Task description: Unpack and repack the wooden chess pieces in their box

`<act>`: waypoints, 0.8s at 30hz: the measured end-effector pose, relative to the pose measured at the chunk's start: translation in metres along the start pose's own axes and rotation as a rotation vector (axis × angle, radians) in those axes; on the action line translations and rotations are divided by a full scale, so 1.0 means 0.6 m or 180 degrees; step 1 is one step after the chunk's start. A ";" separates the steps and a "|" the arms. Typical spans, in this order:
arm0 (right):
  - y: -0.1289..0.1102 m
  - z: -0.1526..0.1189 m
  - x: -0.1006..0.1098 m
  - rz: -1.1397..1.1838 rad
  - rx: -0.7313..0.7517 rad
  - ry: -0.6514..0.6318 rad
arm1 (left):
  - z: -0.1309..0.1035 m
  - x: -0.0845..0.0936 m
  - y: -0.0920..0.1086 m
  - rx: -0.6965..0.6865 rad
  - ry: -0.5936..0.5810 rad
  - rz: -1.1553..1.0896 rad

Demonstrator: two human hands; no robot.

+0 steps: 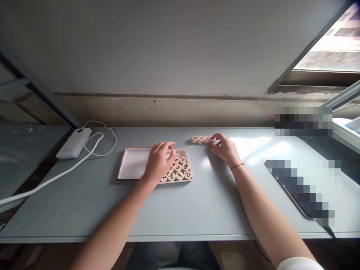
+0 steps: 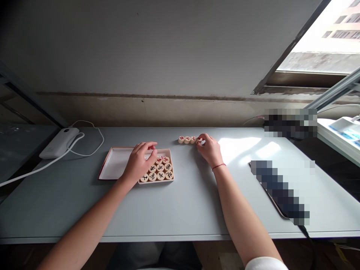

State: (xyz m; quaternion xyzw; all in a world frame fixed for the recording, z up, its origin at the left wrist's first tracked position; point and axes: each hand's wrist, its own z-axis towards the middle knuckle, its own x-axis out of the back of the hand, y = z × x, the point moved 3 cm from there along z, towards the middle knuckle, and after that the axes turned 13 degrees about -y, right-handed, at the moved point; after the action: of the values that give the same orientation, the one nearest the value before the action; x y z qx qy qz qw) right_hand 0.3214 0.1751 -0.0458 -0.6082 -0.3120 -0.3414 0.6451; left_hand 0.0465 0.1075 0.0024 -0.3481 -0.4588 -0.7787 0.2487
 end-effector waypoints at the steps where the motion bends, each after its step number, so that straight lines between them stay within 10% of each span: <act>1: 0.000 0.000 0.001 -0.0009 0.0012 0.0000 | 0.001 0.003 -0.003 0.0033 -0.0051 0.0024; 7: -0.049 -0.018 0.010 -0.0012 0.0557 0.0549 | 0.007 0.022 -0.037 0.0442 -0.0904 0.0515; 14: -0.157 -0.065 -0.053 0.0430 0.1146 -0.1203 | -0.004 0.023 -0.050 0.0710 -0.1698 0.0893; 24: -0.156 -0.069 -0.062 0.0313 0.1032 -0.1185 | -0.013 0.042 -0.054 0.0838 -0.2284 0.0510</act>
State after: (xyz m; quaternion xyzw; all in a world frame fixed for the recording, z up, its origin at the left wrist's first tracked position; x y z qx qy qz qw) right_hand 0.2231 0.1335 -0.0256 -0.5636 -0.4462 -0.1372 0.6815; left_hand 0.0052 0.1135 0.0018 -0.5981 -0.5841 -0.5201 0.1750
